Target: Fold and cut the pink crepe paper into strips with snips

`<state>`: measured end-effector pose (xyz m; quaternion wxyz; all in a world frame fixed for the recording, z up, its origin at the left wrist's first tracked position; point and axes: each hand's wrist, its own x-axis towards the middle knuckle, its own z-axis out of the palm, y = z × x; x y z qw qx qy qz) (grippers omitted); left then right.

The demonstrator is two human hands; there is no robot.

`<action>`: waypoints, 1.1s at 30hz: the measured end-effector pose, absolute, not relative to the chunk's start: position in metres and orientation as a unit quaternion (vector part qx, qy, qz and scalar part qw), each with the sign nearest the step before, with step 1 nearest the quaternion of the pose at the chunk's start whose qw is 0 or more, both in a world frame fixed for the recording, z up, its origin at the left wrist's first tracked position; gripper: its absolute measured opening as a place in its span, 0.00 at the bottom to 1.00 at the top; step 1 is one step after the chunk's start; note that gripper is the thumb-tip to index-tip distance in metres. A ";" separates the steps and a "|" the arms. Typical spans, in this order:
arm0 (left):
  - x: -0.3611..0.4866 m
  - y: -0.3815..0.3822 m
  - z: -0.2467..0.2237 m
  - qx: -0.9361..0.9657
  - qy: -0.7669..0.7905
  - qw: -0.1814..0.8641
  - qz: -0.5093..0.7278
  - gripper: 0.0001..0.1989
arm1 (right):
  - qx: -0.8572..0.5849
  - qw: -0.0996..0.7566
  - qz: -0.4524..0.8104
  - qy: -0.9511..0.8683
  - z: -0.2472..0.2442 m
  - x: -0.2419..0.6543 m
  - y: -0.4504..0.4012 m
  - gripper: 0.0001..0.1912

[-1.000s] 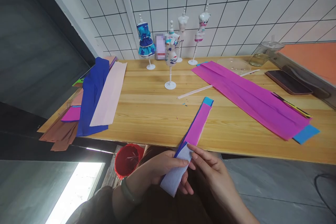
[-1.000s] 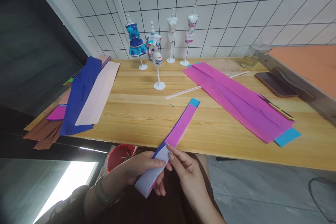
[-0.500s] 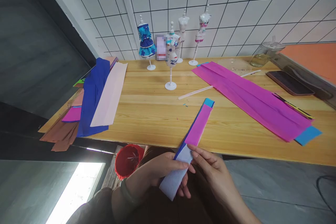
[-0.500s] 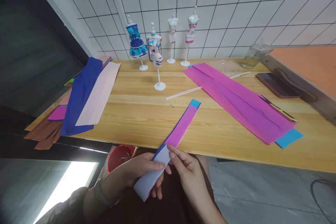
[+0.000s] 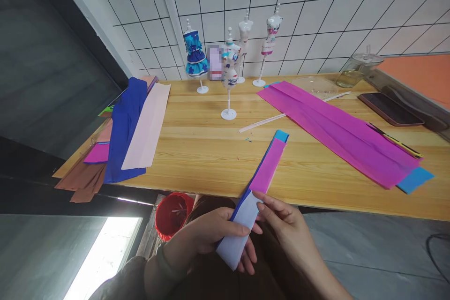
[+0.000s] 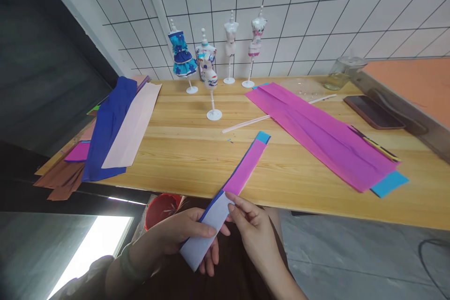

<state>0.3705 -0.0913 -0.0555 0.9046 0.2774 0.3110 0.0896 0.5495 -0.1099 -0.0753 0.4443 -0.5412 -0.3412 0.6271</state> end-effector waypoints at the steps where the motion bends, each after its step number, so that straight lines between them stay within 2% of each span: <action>1: 0.370 -0.092 -0.056 0.273 0.305 0.908 0.089 0.19 | -0.542 0.447 0.626 -0.338 -0.075 0.549 -0.109 0.24; 13: 0.367 -0.096 -0.054 0.264 0.278 0.920 0.082 0.22 | -0.557 0.492 0.590 -0.316 -0.073 0.565 -0.102 0.23; 23: 0.364 -0.098 -0.058 0.256 0.283 0.919 0.095 0.19 | -0.555 0.508 0.575 -0.322 -0.073 0.570 -0.096 0.26; 33: 0.360 -0.107 -0.072 0.288 0.263 0.916 0.090 0.26 | -0.533 0.533 0.584 -0.300 -0.066 0.565 -0.093 0.26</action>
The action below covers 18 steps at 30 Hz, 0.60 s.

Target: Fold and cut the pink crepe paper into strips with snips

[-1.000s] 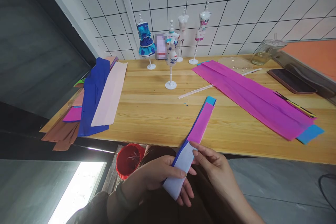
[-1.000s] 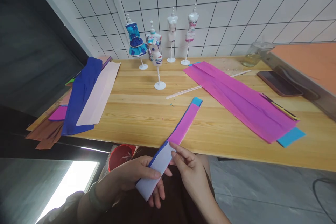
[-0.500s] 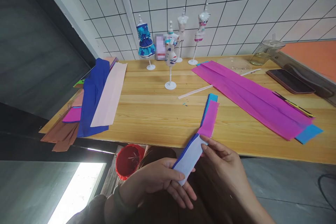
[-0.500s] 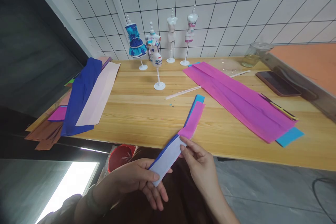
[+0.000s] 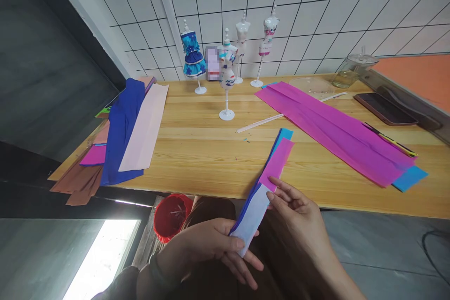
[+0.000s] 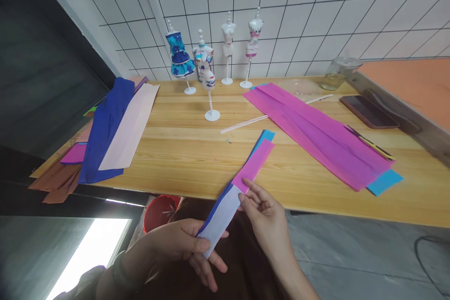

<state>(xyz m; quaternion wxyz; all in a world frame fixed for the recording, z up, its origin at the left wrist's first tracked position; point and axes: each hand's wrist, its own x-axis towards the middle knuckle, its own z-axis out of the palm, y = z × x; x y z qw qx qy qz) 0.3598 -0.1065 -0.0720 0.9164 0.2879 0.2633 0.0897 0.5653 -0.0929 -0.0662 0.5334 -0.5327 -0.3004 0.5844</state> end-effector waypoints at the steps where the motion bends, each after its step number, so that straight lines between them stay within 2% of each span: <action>1: 0.359 -0.106 -0.071 0.305 0.270 0.909 0.088 0.27 | -0.534 0.534 0.583 -0.300 -0.066 0.565 -0.093 0.26; 4: 0.357 -0.100 -0.064 0.425 0.324 0.842 0.075 0.27 | -0.537 0.535 0.575 -0.308 -0.064 0.564 -0.095 0.26; 7: 0.362 -0.093 -0.050 0.540 0.376 0.748 0.085 0.22 | -0.534 0.524 0.570 -0.339 -0.061 0.562 -0.099 0.26; 13: 0.386 -0.092 -0.031 0.513 0.438 0.685 0.276 0.14 | -0.567 0.490 0.468 -0.468 -0.053 0.560 -0.114 0.20; 18: 0.398 -0.091 -0.028 0.495 0.443 0.667 0.339 0.10 | -0.589 0.431 0.307 -0.610 -0.054 0.565 -0.124 0.18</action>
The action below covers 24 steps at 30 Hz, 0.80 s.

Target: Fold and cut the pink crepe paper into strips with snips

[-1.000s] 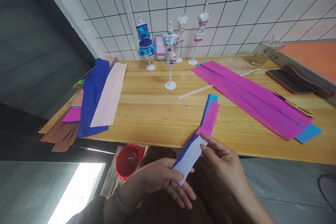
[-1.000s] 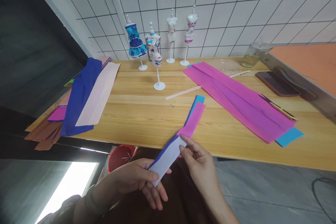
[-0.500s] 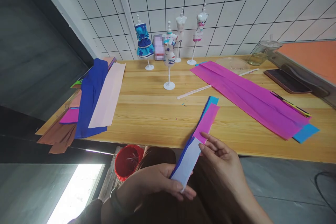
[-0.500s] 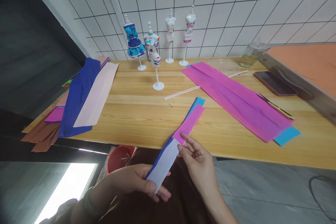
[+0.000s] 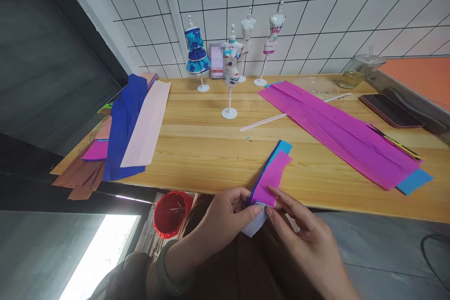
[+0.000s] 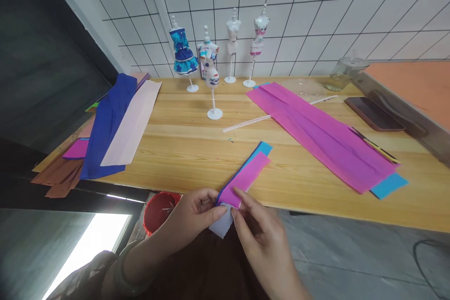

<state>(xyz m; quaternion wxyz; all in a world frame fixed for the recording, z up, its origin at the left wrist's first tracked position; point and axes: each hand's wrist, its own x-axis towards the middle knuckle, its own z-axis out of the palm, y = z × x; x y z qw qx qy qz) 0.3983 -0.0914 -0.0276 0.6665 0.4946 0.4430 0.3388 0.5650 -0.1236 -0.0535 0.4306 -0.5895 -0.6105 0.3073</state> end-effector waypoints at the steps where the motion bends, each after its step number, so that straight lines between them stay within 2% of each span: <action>1: 0.399 -0.090 -0.028 0.488 0.437 0.672 0.345 0.10 | -0.585 0.419 0.291 -0.631 -0.053 0.566 -0.125 0.19; 5: 0.400 -0.088 -0.031 0.459 0.421 0.703 0.342 0.10 | -0.568 0.406 0.251 -0.671 -0.049 0.569 -0.127 0.20; 13: 0.400 -0.086 -0.031 0.456 0.409 0.714 0.340 0.10 | -0.528 0.426 0.199 -0.708 -0.040 0.570 -0.123 0.16; 20: 0.401 -0.089 -0.028 0.466 0.440 0.668 0.378 0.16 | -0.512 0.425 0.190 -0.722 -0.036 0.574 -0.125 0.14; 24: 0.399 -0.091 -0.028 0.533 0.437 0.624 0.368 0.13 | -0.499 0.414 0.208 -0.733 -0.033 0.575 -0.126 0.14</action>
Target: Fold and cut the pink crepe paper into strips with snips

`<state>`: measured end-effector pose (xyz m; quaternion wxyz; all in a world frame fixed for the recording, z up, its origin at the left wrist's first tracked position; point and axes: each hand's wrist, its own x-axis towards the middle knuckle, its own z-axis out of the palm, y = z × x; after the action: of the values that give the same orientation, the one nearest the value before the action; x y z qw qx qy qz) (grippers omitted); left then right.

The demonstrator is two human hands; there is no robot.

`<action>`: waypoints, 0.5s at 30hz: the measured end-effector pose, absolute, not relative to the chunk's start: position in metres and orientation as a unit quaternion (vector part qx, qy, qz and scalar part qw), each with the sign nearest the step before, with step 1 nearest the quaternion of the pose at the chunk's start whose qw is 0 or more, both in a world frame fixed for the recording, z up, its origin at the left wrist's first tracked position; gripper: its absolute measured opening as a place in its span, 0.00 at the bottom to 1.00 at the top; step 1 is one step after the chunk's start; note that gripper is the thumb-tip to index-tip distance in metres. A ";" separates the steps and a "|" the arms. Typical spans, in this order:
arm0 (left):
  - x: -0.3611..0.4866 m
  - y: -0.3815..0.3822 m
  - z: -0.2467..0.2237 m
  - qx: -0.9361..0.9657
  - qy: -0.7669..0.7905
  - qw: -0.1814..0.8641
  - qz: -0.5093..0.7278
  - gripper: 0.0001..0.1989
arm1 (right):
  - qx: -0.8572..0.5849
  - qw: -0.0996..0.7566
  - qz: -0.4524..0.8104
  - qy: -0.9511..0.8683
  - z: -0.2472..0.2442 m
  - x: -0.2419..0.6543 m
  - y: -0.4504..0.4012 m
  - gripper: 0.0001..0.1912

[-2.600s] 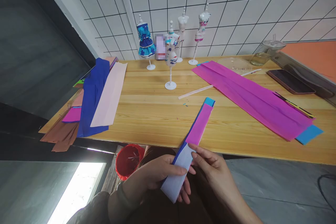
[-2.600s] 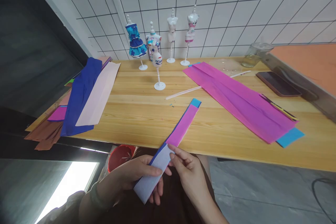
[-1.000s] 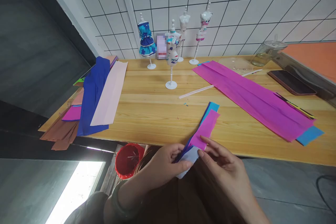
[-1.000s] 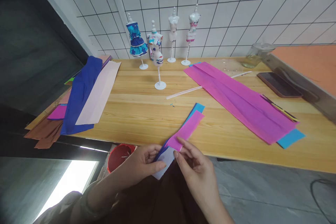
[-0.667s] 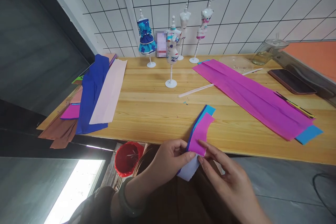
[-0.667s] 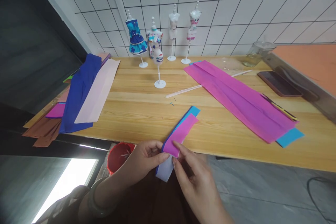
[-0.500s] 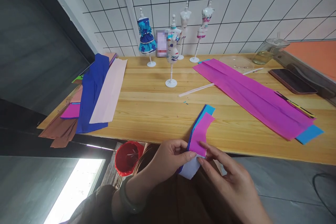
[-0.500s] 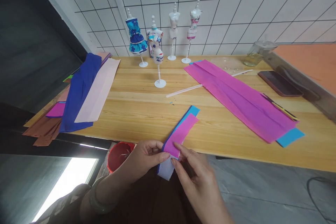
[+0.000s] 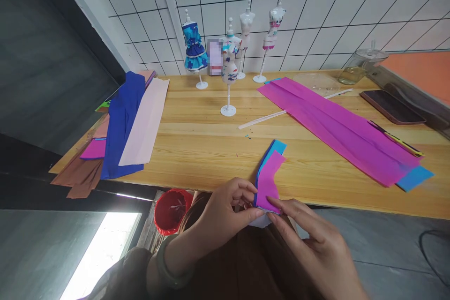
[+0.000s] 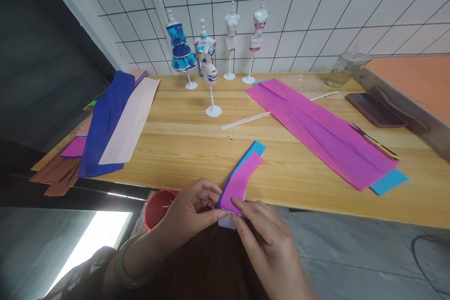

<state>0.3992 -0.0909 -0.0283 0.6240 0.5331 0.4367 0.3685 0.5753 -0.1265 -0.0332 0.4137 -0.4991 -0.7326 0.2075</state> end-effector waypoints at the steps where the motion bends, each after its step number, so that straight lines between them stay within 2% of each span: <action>1: 0.399 -0.091 -0.029 0.555 0.441 0.604 0.365 0.12 | -0.494 0.411 0.212 -0.736 -0.033 0.576 -0.126 0.15; 5: 0.397 -0.090 -0.028 0.655 0.445 0.497 0.356 0.07 | -0.469 0.409 0.210 -0.754 -0.034 0.578 -0.125 0.19; 9: 0.398 -0.086 -0.024 0.741 0.388 0.392 0.382 0.06 | -0.460 0.407 0.188 -0.767 -0.035 0.580 -0.126 0.23; 15: 0.398 -0.085 -0.021 0.785 0.378 0.337 0.357 0.08 | -0.464 0.404 0.182 -0.767 -0.033 0.581 -0.128 0.25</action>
<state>0.3984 -0.0847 -0.0208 0.3370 0.7849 0.3775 0.3575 0.5813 -0.1277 -0.0331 0.4043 -0.4641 -0.7667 0.1823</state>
